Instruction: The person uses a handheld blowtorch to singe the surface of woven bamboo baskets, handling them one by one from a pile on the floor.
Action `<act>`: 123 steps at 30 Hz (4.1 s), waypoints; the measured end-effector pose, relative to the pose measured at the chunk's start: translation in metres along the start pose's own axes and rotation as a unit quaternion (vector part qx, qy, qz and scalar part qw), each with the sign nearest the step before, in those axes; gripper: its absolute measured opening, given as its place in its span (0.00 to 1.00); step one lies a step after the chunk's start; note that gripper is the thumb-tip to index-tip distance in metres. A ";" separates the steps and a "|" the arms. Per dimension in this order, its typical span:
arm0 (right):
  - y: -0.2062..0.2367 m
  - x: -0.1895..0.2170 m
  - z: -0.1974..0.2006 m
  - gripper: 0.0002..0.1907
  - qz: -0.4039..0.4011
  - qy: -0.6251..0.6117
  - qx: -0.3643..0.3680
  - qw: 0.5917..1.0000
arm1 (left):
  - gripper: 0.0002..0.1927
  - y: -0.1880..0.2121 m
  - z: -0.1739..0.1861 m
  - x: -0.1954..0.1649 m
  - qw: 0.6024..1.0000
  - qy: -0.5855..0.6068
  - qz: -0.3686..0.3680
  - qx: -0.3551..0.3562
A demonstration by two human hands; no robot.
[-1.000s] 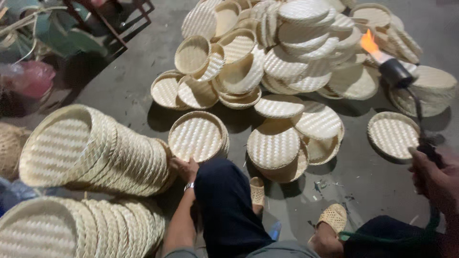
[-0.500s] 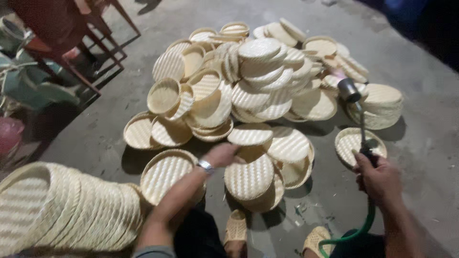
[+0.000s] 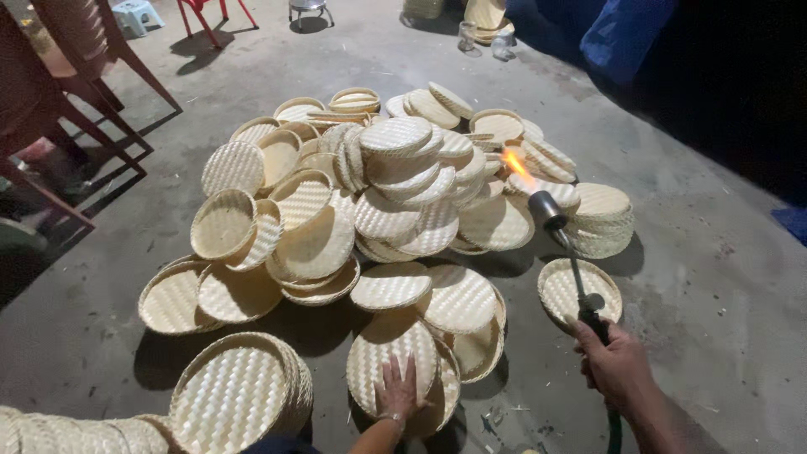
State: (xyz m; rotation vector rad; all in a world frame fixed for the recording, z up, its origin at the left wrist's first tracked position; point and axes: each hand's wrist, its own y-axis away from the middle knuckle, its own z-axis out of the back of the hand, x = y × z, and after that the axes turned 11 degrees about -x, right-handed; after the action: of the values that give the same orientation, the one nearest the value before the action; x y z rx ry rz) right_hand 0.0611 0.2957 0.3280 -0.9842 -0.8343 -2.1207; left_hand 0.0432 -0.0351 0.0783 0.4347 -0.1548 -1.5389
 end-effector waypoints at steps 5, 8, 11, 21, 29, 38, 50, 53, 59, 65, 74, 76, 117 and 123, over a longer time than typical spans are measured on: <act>0.002 0.005 -0.009 0.19 0.026 -0.025 0.022 0.999 | 0.65 -0.007 0.005 0.006 0.999 0.026 -0.037 -0.014; 0.007 0.011 -0.014 0.21 0.029 -0.017 0.038 0.999 | 0.62 -0.006 0.012 0.023 0.986 -0.037 -0.119 -0.114; 0.013 0.017 -0.019 0.21 0.025 0.059 0.027 0.998 | 0.47 -0.004 0.032 0.044 0.966 -0.095 -0.127 -0.203; 0.033 0.011 -0.012 0.23 0.097 0.030 0.049 0.994 | 0.08 0.004 0.151 0.094 0.955 0.007 -0.087 -0.284; 0.076 0.000 0.005 0.23 0.104 0.027 0.081 0.991 | 0.11 0.030 0.233 0.148 0.842 0.017 -0.158 -0.515; 0.164 0.000 -0.020 0.19 0.149 0.134 0.209 0.957 | 0.09 0.068 0.228 0.157 0.675 0.506 -0.045 -0.535; 0.190 0.005 -0.052 0.17 0.169 0.205 0.240 0.934 | 0.07 0.061 0.213 0.184 0.575 0.640 -0.019 -0.509; 0.187 0.012 -0.053 0.17 0.166 0.209 0.191 0.945 | 0.07 0.062 0.213 0.182 0.559 0.678 -0.010 -0.477; 0.178 0.026 -0.054 0.17 0.180 0.171 0.204 0.947 | 0.08 0.061 0.213 0.178 0.582 0.644 -0.046 -0.495; 0.178 0.042 -0.049 0.16 0.143 0.175 0.178 0.958 | 0.11 0.067 0.214 0.176 0.618 0.602 -0.047 -0.503; 0.169 0.057 -0.048 0.16 0.150 0.135 0.186 0.962 | 0.11 0.079 0.226 0.172 0.651 0.565 -0.062 -0.504; 0.166 0.058 -0.047 0.17 0.167 0.130 0.191 0.959 | 0.11 0.081 0.228 0.171 0.663 0.549 -0.069 -0.505; 0.169 0.096 -0.063 0.17 0.198 0.110 0.214 0.950 | 0.15 0.066 0.220 0.172 0.686 0.522 -0.179 -0.475; 0.160 0.038 -0.057 0.17 0.154 0.126 0.218 0.956 | 0.15 0.073 0.224 0.174 0.691 0.543 -0.115 -0.464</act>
State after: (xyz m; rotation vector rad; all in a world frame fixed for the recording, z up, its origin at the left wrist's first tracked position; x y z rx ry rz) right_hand 0.1409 0.1474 0.3727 -0.5557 -0.9001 -1.6542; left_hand 0.0360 -0.2479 0.2801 0.4648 1.6030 -1.1529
